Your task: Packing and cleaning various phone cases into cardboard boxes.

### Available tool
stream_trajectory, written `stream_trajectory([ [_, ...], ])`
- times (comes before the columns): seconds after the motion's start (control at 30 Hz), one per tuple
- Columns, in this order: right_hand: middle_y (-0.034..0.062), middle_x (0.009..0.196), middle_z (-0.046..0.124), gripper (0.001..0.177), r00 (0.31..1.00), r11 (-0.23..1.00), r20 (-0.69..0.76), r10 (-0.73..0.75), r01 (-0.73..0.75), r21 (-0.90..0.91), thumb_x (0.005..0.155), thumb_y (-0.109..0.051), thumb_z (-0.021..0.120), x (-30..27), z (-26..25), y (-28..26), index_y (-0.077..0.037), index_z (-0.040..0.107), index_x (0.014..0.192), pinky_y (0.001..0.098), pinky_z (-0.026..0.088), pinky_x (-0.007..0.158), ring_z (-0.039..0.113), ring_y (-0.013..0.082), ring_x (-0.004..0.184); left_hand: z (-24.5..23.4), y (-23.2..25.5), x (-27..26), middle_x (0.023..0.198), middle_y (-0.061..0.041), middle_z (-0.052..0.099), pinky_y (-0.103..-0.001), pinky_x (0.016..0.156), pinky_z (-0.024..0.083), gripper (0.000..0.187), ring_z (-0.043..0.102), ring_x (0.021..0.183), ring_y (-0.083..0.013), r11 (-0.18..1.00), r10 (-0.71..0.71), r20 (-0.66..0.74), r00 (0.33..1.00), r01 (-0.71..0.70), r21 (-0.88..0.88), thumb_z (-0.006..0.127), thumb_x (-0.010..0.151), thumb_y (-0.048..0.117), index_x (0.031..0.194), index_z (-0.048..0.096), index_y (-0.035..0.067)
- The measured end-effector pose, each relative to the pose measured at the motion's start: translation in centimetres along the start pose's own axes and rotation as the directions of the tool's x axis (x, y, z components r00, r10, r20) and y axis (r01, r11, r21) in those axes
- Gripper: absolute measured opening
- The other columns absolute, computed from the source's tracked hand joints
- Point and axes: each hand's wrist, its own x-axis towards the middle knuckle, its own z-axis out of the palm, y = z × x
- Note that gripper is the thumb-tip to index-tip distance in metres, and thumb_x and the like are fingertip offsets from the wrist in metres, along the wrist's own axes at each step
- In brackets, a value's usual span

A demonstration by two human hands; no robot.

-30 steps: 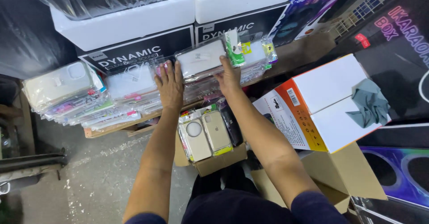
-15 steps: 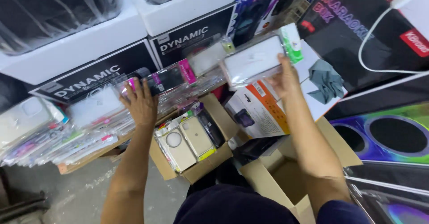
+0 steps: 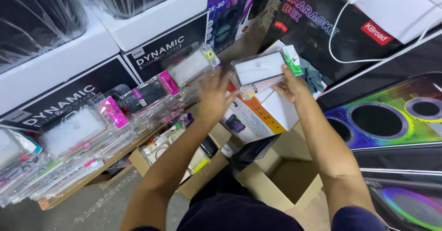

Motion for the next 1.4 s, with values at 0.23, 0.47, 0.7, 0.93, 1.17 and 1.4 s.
stream_trajectory([
  [0.23, 0.0304, 0.119, 0.066, 0.07, 0.986, 0.946, -0.043, -0.164, 0.145, -0.289, 0.102, -0.043, 0.066, -2.9, -4.9, -2.4, 0.005, 0.04, 0.146, 0.0485, 0.065, 0.082, 0.073, 0.0397, 0.103, 8.1, 3.6, 7.8, 0.156, -0.02, 0.038, -0.068, 0.105, 0.035, 0.075, 0.033, 0.147, -0.0446, 0.997, 0.055, 0.358, 0.932, -0.028, -0.079, 0.083, 0.075, 0.054, 0.14, 0.055, 0.029],
  [0.47, 0.0301, 0.13, 0.064, 0.046, 0.525, -0.044, 0.23, -0.819, 0.342, -0.939, 0.094, -0.033, 0.074, 0.9, -8.9, 0.2, -0.011, 0.069, 0.134, 0.0515, 0.049, 0.103, 0.063, 0.0451, 0.12, 12.3, 2.9, 8.8, 0.122, -0.009, 0.054, -0.063, 0.097, 0.038, 0.071, 0.047, 0.127, -0.0344, 0.997, 0.073, 0.323, 0.943, -0.075, -0.008, 0.081, 0.071, 0.06, 0.129, 0.052, 0.031],
  [0.7, 0.0091, 0.106, 0.072, 0.02, 0.717, -0.011, 0.184, -0.672, 0.238, -0.971, 0.093, -0.014, 0.063, 2.2, -10.7, 1.2, -0.02, 0.072, 0.111, 0.0448, 0.056, 0.095, 0.069, 0.0346, 0.107, 6.3, 7.5, 6.5, 0.1, -0.017, 0.058, -0.062, 0.092, 0.043, 0.065, 0.06, 0.1, -0.0408, 0.987, 0.16, -0.02, 0.987, -0.16, -0.001, 0.085, 0.069, 0.043, 0.121, 0.059, 0.013],
  [0.93, 0.0185, 0.095, 0.072, 0.027, 0.584, 0.5, -0.105, -0.805, 0.572, -0.65, 0.09, -0.001, 0.058, -6.4, -17.2, -3.4, -0.008, 0.076, 0.11, 0.0451, 0.052, 0.085, 0.065, 0.0221, 0.095, 3.8, 15.8, 0.2, 0.105, -0.021, 0.064, -0.056, 0.094, 0.042, 0.066, 0.061, 0.102, -0.0413, 0.981, 0.134, 0.222, 0.966, -0.097, -0.17, 0.081, 0.072, 0.044, 0.124, 0.063, 0.007],
  [1.17, 0.0107, 0.096, 0.073, 0.03, 0.607, 0.56, -0.086, -0.79, 0.657, -0.505, 0.092, 0.001, 0.058, -13.3, -11.9, -2.3, -0.01, 0.075, 0.114, 0.0352, 0.052, 0.084, 0.063, 0.0167, 0.091, 8.1, 19.3, -3.0, 0.112, -0.031, 0.065, -0.055, 0.104, 0.037, 0.098, 0.061, 0.111, -0.0463, 0.973, 0.138, 0.139, 0.981, -0.108, -0.206, 0.087, 0.071, 0.033, 0.152, 0.039, 0.005],
  [1.4, 0.0251, 0.127, 0.062, 0.021, 0.489, -0.039, 0.674, -0.554, 0.793, -0.608, 0.092, -0.01, 0.056, -11.0, -8.2, 5.4, -0.003, 0.07, 0.106, 0.0563, 0.045, 0.099, 0.054, 0.0493, 0.119, 9.8, 17.3, -4.2, 0.148, -0.035, 0.039, -0.048, 0.116, 0.031, 0.123, 0.042, 0.139, -0.0468, 0.947, 0.162, 0.207, 0.965, -0.093, -0.308, 0.087, 0.064, -0.001, 0.162, 0.012, -0.001],
])
